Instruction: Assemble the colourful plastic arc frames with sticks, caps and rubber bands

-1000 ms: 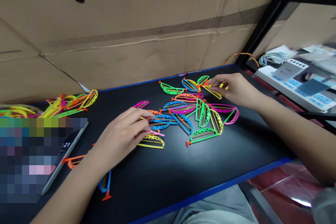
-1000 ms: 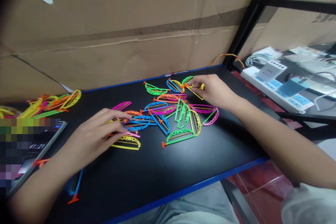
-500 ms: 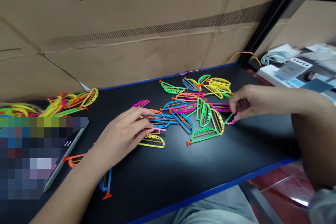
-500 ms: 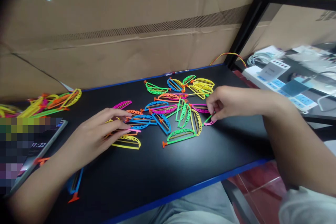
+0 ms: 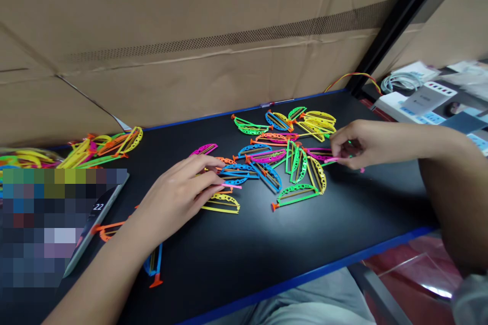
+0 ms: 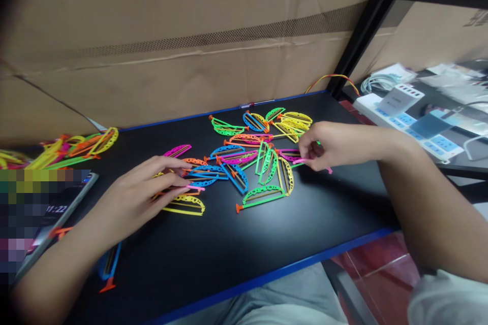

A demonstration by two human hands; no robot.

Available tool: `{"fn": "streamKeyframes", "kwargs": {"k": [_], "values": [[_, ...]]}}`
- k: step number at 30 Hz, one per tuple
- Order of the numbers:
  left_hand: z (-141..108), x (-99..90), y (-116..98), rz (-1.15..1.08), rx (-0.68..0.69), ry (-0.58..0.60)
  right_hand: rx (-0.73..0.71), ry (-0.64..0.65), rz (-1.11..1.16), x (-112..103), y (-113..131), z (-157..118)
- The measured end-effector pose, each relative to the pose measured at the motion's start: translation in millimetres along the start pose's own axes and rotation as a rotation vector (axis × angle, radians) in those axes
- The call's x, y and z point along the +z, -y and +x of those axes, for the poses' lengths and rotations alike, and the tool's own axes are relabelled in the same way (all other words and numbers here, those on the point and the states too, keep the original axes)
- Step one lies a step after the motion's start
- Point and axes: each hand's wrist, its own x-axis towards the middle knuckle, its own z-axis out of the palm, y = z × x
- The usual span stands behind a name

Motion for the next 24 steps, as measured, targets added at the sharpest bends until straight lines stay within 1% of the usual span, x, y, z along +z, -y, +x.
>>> {"fn": "streamKeyframes", "kwargs": {"k": [4, 10, 14, 19, 22, 24], "values": [[0.1, -0.7, -0.2, 0.016, 0.013, 0.003, 0.008, -0.047, 0.082, -8.9, -2.7, 0.6], [2.1, 0.8, -7.2, 0.022, 0.023, 0.006, -0.045, -0.185, 0.213, -14.7, -8.8, 3.3], [3.3, 6.9, -11.6, 0.057, 0.012, 0.007, -0.056, -0.184, 0.297, -13.1, -1.7, 5.8], [4.1, 10.7, -8.4, 0.079, -0.015, 0.000, -0.075, -0.189, 0.266, -10.8, -1.2, 9.0], [4.4, 6.5, -5.8, 0.065, -0.059, -0.025, -0.070, -0.208, 0.255, -9.5, -2.2, 9.9], [4.3, -1.1, -3.4, 0.055, -0.094, -0.045, -0.081, -0.232, 0.264, -6.6, 0.5, 11.5]]}}
